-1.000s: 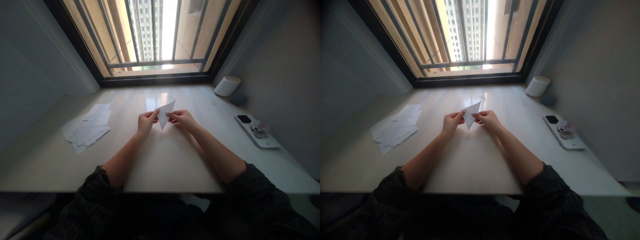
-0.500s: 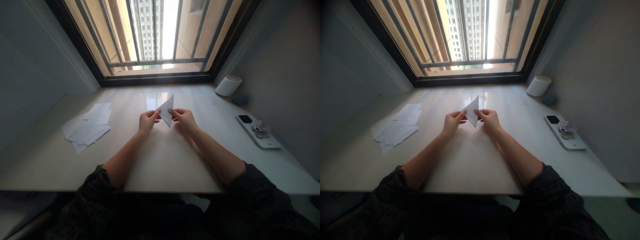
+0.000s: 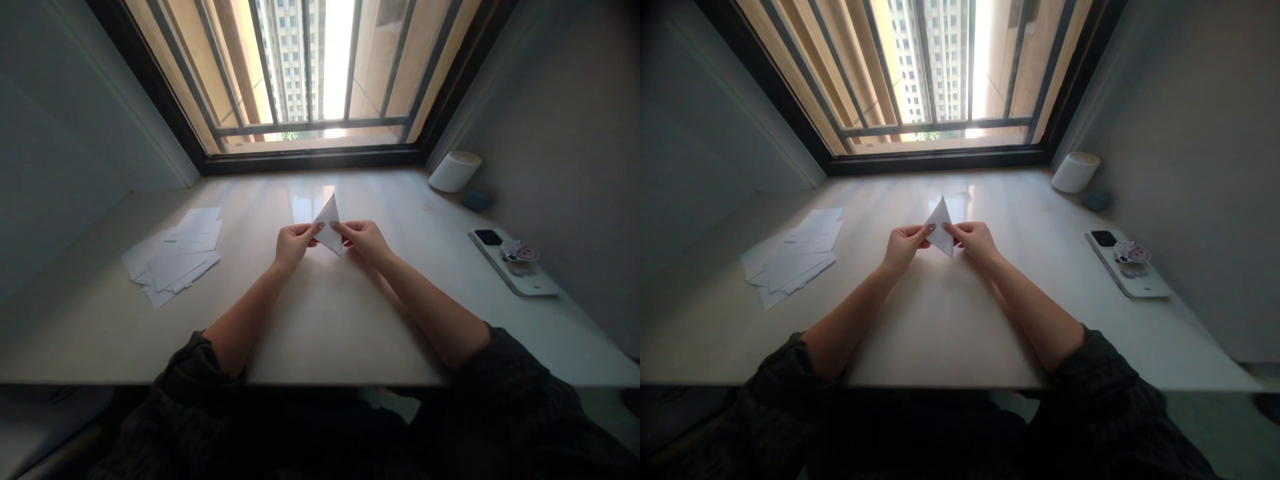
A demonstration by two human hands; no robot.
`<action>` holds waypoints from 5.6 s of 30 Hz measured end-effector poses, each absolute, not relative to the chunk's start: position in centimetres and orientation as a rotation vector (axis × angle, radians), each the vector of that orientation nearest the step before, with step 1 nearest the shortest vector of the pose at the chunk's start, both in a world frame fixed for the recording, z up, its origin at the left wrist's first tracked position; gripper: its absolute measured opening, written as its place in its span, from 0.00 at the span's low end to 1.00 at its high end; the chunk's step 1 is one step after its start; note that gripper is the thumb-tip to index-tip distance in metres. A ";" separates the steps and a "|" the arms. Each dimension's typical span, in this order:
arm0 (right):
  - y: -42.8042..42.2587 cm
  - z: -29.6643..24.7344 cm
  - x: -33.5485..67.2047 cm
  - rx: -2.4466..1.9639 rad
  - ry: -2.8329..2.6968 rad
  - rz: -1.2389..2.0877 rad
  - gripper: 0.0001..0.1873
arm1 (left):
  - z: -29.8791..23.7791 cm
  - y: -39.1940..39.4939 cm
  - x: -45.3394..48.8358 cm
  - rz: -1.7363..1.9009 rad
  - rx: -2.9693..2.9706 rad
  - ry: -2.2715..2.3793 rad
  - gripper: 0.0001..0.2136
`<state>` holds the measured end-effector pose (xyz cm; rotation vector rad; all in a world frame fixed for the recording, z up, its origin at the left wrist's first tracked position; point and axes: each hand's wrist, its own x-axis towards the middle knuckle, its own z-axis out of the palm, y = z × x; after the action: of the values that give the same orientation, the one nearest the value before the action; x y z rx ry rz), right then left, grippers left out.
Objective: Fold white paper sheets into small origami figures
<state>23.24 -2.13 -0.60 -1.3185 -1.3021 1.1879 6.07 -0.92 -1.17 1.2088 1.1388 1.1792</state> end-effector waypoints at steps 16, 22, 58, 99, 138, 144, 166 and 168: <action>-2.9 -0.1 22.6 -1.366 -1.548 1.209 0.28 | -1.1 -0.6 5.7 1.155 1.192 1.085 0.20; -2.8 -0.3 22.6 -1.277 -1.622 1.331 0.27 | -0.9 0.9 4.6 1.395 1.021 1.188 0.23; -1.3 -1.2 23.5 -1.138 -1.054 1.323 0.22 | 0.0 -1.6 5.7 0.814 1.266 1.047 0.25; -0.1 -0.7 26.5 -1.235 -0.705 1.032 0.15 | 0.0 -1.2 4.2 0.448 1.513 1.098 0.11; -1.9 0.0 23.7 -1.010 -1.073 1.522 0.28 | 0.2 -1.5 4.3 0.757 2.211 1.189 0.25; -1.4 -0.5 24.0 -0.989 -1.038 1.517 0.22 | 0.2 -0.7 3.9 0.843 1.964 1.114 0.23; -1.4 -0.9 24.6 -1.002 -1.297 1.152 0.35 | 0.1 0.6 2.7 0.776 1.175 1.216 0.16; -1.3 -0.9 24.7 -0.995 -1.324 1.202 0.23 | 0.0 0.7 2.8 0.809 1.126 1.204 0.14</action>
<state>24.70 -1.28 -0.93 -0.9954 -1.3239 1.2024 2.76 0.71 0.03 1.1265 1.2039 0.8089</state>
